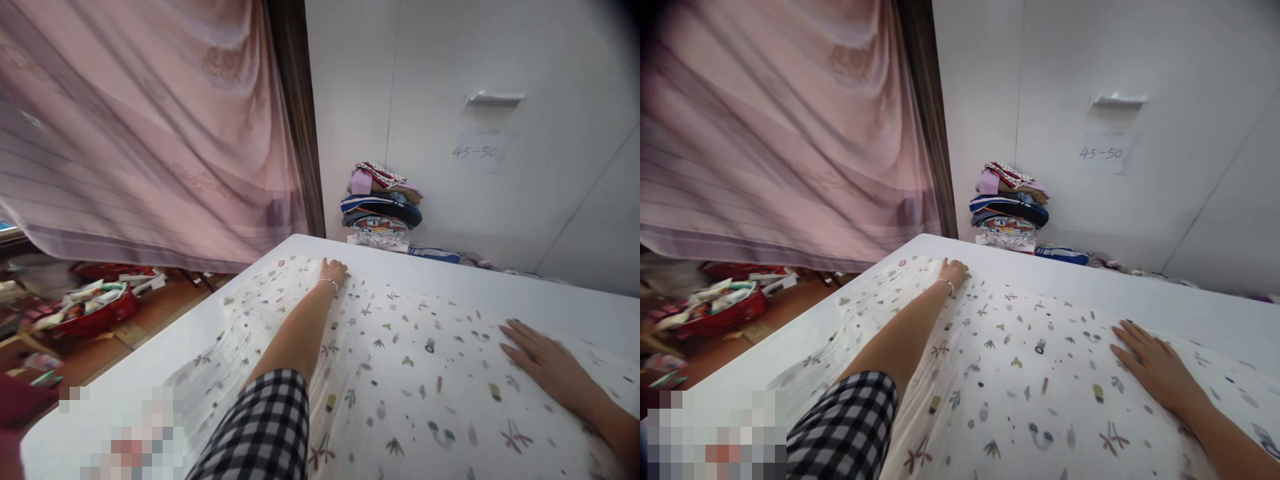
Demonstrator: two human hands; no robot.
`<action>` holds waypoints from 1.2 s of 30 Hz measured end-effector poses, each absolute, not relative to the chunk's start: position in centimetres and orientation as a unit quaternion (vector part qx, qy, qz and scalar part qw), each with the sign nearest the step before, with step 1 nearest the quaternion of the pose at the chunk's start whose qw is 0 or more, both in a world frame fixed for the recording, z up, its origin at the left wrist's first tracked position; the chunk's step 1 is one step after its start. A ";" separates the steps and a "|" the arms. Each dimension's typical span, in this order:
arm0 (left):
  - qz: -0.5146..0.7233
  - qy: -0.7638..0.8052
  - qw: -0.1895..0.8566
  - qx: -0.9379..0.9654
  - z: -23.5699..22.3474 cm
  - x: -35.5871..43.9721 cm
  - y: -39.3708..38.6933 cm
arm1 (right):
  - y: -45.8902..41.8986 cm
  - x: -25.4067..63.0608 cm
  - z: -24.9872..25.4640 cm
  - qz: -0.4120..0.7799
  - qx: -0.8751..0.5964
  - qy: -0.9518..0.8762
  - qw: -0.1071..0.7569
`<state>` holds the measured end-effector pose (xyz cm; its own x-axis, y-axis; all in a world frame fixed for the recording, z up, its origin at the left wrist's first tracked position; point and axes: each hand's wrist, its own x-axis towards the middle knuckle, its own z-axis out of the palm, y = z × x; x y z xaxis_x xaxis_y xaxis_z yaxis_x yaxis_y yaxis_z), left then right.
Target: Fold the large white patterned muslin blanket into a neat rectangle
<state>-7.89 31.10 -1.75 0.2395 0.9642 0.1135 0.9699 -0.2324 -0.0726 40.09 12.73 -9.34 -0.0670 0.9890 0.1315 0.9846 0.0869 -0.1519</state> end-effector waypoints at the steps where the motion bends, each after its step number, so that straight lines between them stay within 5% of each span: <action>1: -0.034 -0.622 0.063 -0.780 -1.5 -8.3 30.9 | 12.8 40.1 -9.3 0.012 -0.675 -0.731 0.100; 14: -0.073 -0.815 0.028 -0.574 2.1 -19.0 28.2 | 13.1 40.7 -10.2 0.020 -0.676 -0.732 0.084; 36: -0.203 -0.814 -0.059 -0.540 2.0 -19.9 30.6 | 12.8 40.5 -9.6 0.027 -0.689 -0.719 0.083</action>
